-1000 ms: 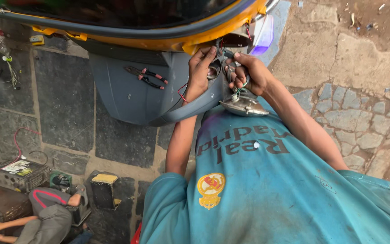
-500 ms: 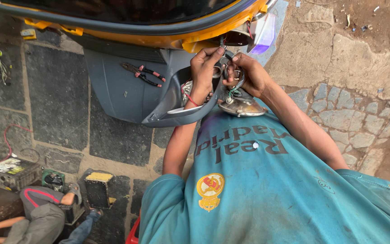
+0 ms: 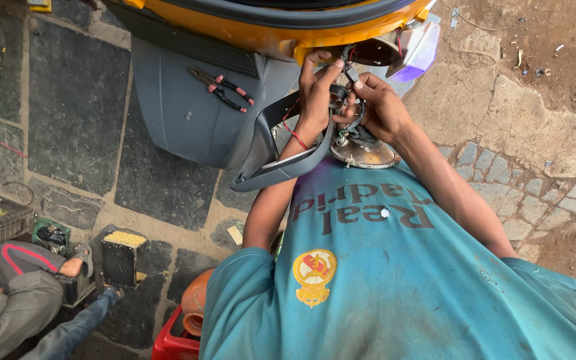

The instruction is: The person works on the headlight of a yellow auto-rickshaw, manipulating the bulb and wiring at the rear of the headlamp housing, then removes the headlight assembly from the vehicle, handles its wiring and bulb, and finally holds the headlight unit up against the front of the vehicle.

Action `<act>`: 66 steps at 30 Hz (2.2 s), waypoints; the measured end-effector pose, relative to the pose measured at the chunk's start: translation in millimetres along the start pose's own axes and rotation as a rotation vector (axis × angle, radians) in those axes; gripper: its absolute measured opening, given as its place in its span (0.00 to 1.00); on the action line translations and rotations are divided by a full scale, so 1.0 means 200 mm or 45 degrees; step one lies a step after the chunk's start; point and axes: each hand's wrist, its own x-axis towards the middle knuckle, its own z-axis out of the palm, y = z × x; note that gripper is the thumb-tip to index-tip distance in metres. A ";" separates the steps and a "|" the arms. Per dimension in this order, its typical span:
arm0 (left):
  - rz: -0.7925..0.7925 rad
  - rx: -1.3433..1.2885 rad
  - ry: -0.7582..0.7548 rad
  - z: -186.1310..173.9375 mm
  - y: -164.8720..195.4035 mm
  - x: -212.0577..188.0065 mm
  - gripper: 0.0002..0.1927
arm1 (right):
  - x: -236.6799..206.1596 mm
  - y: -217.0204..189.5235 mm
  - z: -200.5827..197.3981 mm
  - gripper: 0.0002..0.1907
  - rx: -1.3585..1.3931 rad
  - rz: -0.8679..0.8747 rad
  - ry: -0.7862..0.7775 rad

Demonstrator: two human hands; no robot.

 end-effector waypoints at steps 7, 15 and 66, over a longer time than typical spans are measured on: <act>0.384 0.474 -0.233 -0.07 -0.05 0.08 0.12 | -0.01 -0.01 0.03 0.08 -0.075 -0.014 -0.060; 0.167 0.455 -0.483 -0.17 -0.08 0.04 0.23 | -0.02 0.00 -0.08 0.09 0.131 0.001 -0.223; -0.016 0.739 -1.416 -0.24 0.06 -0.07 0.31 | -0.06 -0.20 0.68 0.12 0.531 -0.057 -1.680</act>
